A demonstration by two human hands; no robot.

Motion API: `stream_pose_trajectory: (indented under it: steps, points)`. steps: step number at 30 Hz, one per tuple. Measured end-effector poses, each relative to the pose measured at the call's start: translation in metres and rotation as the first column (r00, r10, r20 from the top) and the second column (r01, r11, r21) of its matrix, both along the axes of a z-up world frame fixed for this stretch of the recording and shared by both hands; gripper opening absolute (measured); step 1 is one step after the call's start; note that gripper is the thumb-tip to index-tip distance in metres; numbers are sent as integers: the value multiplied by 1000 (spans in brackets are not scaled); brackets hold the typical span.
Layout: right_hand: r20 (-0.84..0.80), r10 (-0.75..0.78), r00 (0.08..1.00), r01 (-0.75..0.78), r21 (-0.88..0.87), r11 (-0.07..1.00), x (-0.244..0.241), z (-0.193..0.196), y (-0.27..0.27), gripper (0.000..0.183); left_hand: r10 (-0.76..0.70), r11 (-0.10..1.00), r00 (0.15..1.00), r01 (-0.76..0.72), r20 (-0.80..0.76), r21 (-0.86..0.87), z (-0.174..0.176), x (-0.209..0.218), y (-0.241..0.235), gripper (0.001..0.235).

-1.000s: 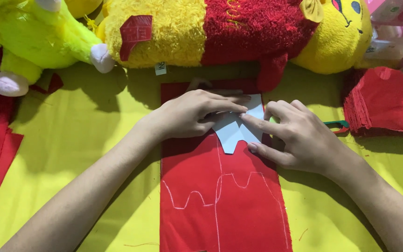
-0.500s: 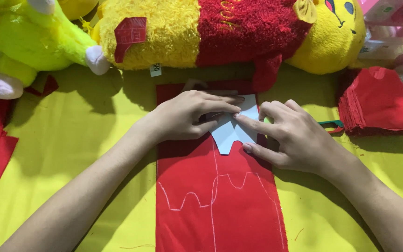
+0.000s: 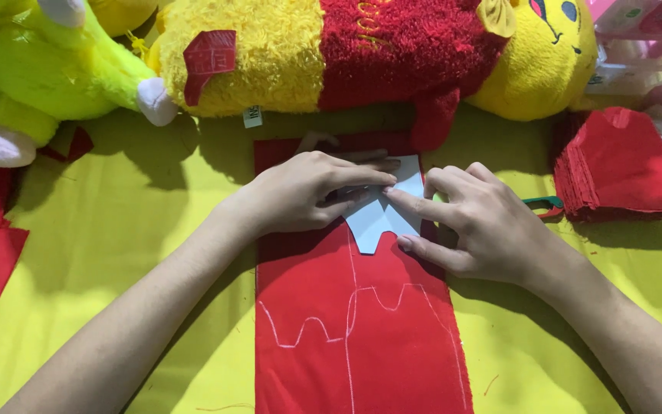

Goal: The person folds a red fabric piece, places a white paper template on it, and uses a rotary cutter to cut along the template's outline. The person then uses a small green circular object to trace or mark the fabric around the template.

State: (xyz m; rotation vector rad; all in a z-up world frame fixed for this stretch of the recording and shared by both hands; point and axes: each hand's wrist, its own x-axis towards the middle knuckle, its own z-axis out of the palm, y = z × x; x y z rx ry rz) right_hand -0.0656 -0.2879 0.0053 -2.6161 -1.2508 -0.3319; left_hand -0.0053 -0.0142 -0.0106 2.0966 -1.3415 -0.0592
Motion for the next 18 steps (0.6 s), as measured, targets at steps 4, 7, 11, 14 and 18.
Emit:
stream_pose_trajectory:
  steps: [4, 7, 11, 14, 18]
  points:
    - [29, 12, 999, -13, 11, 1000, 0, 0, 1, 49, -14, 1000, 1000, 14, 15, -12, -1, 1, 0, 34]
    - [19, -1, 1000, 1, 19, 1000, 0, 2, 2, 46, -11, 1000, 999, 10, 47, 18, 1, 0, 0, 43]
    - [-13, -6, 1000, 6, 10, 1000, 0, 3, 2, 38, -46, 998, 998, 44, 44, 40, 10, -4, -1, 44]
    - [-33, -24, 999, 25, 23, 999, 0, 2, 3, 42, -51, 998, 998, 50, 28, 36, 12, -5, -1, 46]
    - [-305, -35, 952, 121, 269, 955, -1, 3, -2, 45, -74, 997, 997, 74, -1, 37, 20, -7, -3, 51]
